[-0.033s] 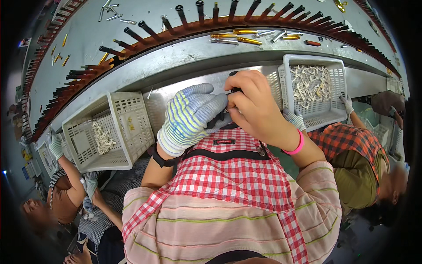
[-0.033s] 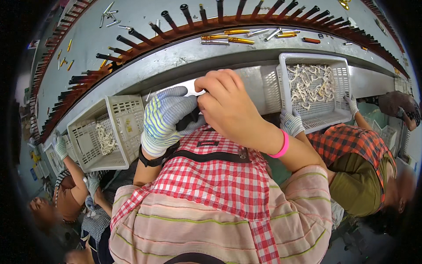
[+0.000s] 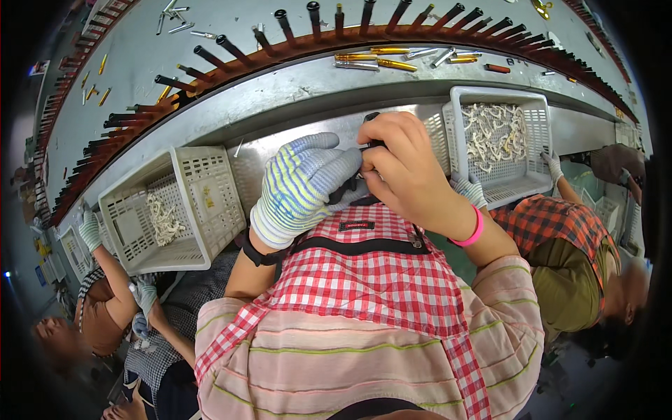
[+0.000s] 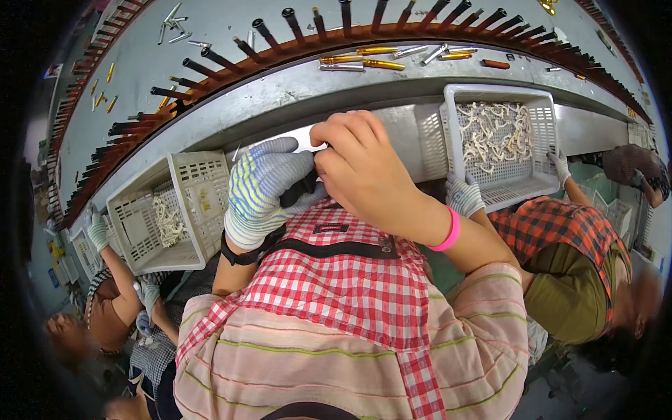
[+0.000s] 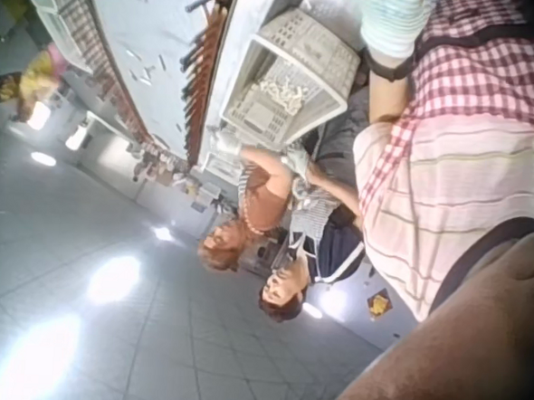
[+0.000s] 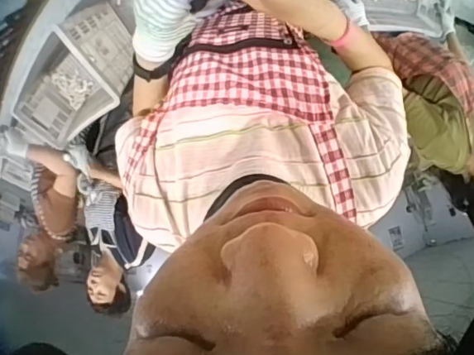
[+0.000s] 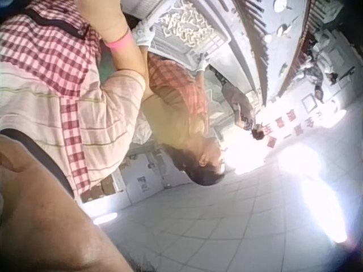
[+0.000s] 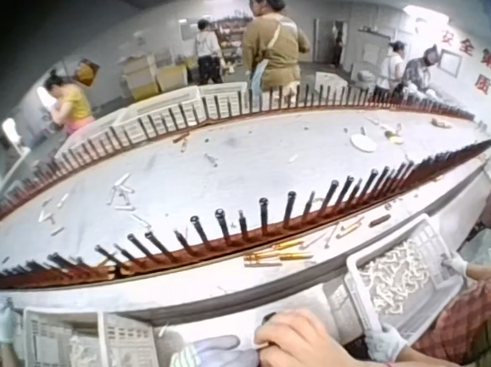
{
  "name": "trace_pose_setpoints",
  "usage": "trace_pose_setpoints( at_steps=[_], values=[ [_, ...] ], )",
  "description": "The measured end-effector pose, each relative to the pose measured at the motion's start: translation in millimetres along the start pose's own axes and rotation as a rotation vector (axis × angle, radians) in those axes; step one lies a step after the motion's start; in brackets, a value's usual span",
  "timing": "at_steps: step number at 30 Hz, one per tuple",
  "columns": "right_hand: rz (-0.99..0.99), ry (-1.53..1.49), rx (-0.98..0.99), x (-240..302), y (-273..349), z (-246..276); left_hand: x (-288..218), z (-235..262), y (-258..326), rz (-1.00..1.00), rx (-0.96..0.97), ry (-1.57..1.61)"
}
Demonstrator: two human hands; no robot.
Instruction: Sorting small white plastic components from a bin and assembling them into black plastic housings on a factory production line.
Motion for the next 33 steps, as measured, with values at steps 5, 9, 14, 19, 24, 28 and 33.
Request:
trace_pose_setpoints(
  at_steps=[5,9,14,19,24,28,33],
  values=[
    [-0.067,-0.086,-0.113,-6.6,0.2,8.5,1.6,11.3,0.0,0.017,-0.101,0.021],
    [-0.063,-0.018,-0.048,-7.1,-0.2,2.9,10.0,1.6,5.2,0.077,-0.042,0.095],
    [-0.011,0.054,0.060,-6.1,5.5,-0.5,9.8,-9.6,-1.7,0.110,0.028,0.267],
    [0.036,0.078,0.218,-5.5,15.0,-8.3,26.7,-23.0,17.5,0.450,0.103,0.570],
    [0.139,0.065,0.320,6.8,14.4,1.7,37.9,-28.0,35.5,0.721,0.087,0.822],
    [0.152,0.049,0.332,11.6,13.4,-2.2,38.6,-30.2,37.6,0.683,0.077,0.792],
    [0.165,0.042,0.358,17.0,14.2,-9.4,33.3,-39.5,42.1,0.717,0.060,0.842]
  ],
)
Point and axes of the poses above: each hand's wrist, its own y-axis away from the middle knuckle, its own z-axis out of the back of the hand, x = y × z, the point moved 9 cm from there along -y, towards the middle knuckle, and after that the axes turned 13 degrees about -z, right-handed, at the moved point
